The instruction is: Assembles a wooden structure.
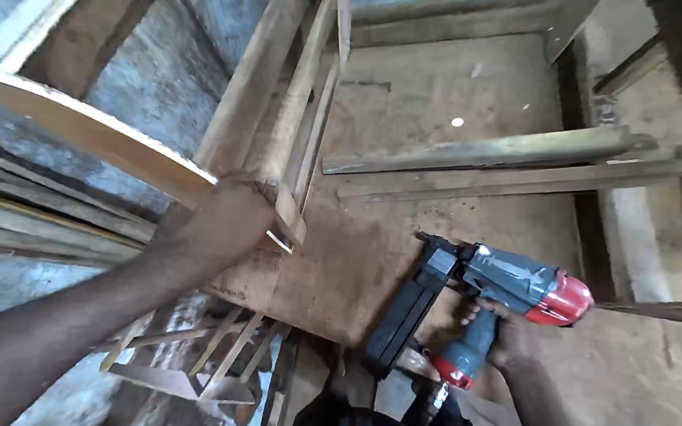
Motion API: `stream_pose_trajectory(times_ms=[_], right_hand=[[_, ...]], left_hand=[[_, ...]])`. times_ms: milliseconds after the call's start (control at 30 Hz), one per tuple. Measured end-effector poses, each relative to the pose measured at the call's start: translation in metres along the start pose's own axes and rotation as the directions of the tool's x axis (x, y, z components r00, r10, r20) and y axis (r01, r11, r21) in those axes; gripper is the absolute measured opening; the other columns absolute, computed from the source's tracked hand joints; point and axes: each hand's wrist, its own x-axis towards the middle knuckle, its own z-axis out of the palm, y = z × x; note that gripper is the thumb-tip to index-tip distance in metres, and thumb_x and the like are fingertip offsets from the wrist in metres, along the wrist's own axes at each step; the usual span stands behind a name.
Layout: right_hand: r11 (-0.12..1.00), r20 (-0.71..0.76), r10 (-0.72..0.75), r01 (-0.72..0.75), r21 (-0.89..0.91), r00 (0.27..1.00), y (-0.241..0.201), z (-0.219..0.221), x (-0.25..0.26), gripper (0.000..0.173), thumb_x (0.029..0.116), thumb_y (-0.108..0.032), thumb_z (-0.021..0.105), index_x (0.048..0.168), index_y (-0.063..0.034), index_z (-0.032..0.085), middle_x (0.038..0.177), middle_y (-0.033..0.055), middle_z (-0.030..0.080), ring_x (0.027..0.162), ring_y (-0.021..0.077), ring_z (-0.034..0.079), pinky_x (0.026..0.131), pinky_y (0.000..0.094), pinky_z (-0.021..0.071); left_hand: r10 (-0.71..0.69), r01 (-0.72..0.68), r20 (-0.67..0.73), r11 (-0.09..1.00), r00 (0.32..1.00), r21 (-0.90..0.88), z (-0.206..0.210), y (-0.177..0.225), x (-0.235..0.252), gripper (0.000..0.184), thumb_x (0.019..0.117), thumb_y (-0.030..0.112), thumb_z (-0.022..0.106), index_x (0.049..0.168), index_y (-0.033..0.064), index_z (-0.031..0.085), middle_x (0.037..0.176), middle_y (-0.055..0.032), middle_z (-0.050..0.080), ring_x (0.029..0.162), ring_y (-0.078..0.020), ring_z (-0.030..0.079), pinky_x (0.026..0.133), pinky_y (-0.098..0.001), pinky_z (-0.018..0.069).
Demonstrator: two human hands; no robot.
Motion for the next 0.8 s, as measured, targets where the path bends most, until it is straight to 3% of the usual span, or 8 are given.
stream_pose_trajectory(times_ms=[100, 200, 233, 300, 367, 433, 633, 800], right_hand=[[0.952, -0.193, -0.164, 0.104, -0.289, 0.967, -0.006, 0.003, -0.009, 0.020, 0.1002, -0.017, 0.061, 0.108, 0.0019, 0.063, 0.081, 0.0125, 0.068, 0.069, 0.0221, 0.068, 0.064, 0.0416, 0.0614], [0.813, -0.269, -0.318, 0.115, -0.571, 0.909, 0.001, 0.003, -0.034, 0.037, 0.0961, -0.027, 0.073, 0.120, 0.0007, 0.067, 0.100, 0.0151, 0.072, 0.087, 0.0241, 0.071, 0.079, 0.0468, 0.0606], [0.771, -0.262, -0.366, 0.133, -0.623, 0.893, 0.006, 0.003, -0.044, 0.040, 0.0957, -0.028, 0.073, 0.122, 0.0012, 0.066, 0.101, 0.0161, 0.071, 0.088, 0.0245, 0.069, 0.080, 0.0477, 0.0593], [0.697, -0.247, -0.437, 0.153, -0.701, 0.865, 0.021, 0.003, -0.061, 0.048, 0.0963, -0.030, 0.071, 0.128, 0.0038, 0.060, 0.103, 0.0196, 0.069, 0.089, 0.0271, 0.068, 0.082, 0.0501, 0.0577], [0.642, -0.249, -0.482, 0.145, -0.753, 0.840, 0.038, 0.006, -0.071, 0.054, 0.0988, -0.032, 0.066, 0.135, 0.0063, 0.055, 0.110, 0.0254, 0.068, 0.095, 0.0335, 0.069, 0.087, 0.0540, 0.0568], [0.588, -0.264, -0.535, 0.129, -0.798, 0.802, 0.050, 0.013, -0.074, 0.054, 0.1022, -0.035, 0.060, 0.137, 0.0056, 0.055, 0.112, 0.0265, 0.068, 0.097, 0.0363, 0.069, 0.089, 0.0559, 0.0562], [0.561, -0.289, -0.590, 0.126, -0.818, 0.754, 0.057, 0.018, -0.073, 0.048, 0.1035, -0.032, 0.058, 0.137, 0.0010, 0.058, 0.111, 0.0234, 0.069, 0.096, 0.0350, 0.070, 0.088, 0.0565, 0.0562], [0.557, -0.313, -0.605, 0.108, -0.824, 0.732, 0.063, 0.014, -0.068, 0.045, 0.1039, -0.034, 0.057, 0.135, -0.0018, 0.060, 0.108, 0.0203, 0.071, 0.095, 0.0340, 0.071, 0.086, 0.0580, 0.0569]], left_hand=[[-0.055, 0.056, 0.019, 0.996, 0.998, -0.067, -0.003, 0.005, -0.003, 0.026, 0.0956, 0.012, 0.064, 0.120, 0.0030, 0.067, 0.098, -0.0161, 0.070, 0.097, -0.0377, 0.067, 0.103, -0.0554, 0.0475], [-0.121, 0.131, 0.079, 0.982, 0.989, -0.140, -0.011, 0.009, -0.004, 0.027, 0.1010, 0.012, 0.058, 0.125, 0.0032, 0.067, 0.108, -0.0174, 0.071, 0.110, -0.0378, 0.066, 0.111, -0.0554, 0.0429], [-0.136, 0.145, 0.065, 0.973, 0.989, -0.179, -0.010, 0.010, -0.005, 0.025, 0.1013, 0.011, 0.058, 0.121, 0.0028, 0.069, 0.107, -0.0177, 0.071, 0.111, -0.0381, 0.066, 0.112, -0.0560, 0.0416], [-0.137, 0.147, 0.064, 0.970, 0.988, -0.192, -0.008, 0.010, -0.003, 0.024, 0.1017, 0.008, 0.053, 0.119, -0.0008, 0.068, 0.107, -0.0190, 0.071, 0.109, -0.0393, 0.066, 0.105, -0.0528, 0.0484], [-0.157, 0.182, 0.126, 0.959, 0.979, -0.216, -0.009, 0.010, 0.002, 0.033, 0.1037, 0.006, 0.048, 0.132, -0.0055, 0.060, 0.115, -0.0246, 0.068, 0.117, -0.0445, 0.061, 0.103, -0.0538, 0.0502], [-0.178, 0.221, 0.181, 0.942, 0.967, -0.251, -0.015, 0.010, 0.003, 0.039, 0.1057, 0.007, 0.046, 0.141, -0.0064, 0.053, 0.124, -0.0280, 0.064, 0.126, -0.0466, 0.057, 0.105, -0.0542, 0.0497], [-0.141, 0.169, 0.156, 0.968, 0.978, -0.187, -0.014, 0.012, 0.001, 0.037, 0.1053, 0.005, 0.042, 0.136, -0.0098, 0.055, 0.124, -0.0275, 0.065, 0.123, -0.0450, 0.060, 0.110, -0.0532, 0.0448], [-0.187, 0.225, 0.180, 0.950, 0.966, -0.218, -0.012, 0.013, 0.003, 0.041, 0.1061, 0.008, 0.042, 0.143, -0.0070, 0.051, 0.129, -0.0271, 0.063, 0.128, -0.0430, 0.057, 0.109, -0.0511, 0.0474]])
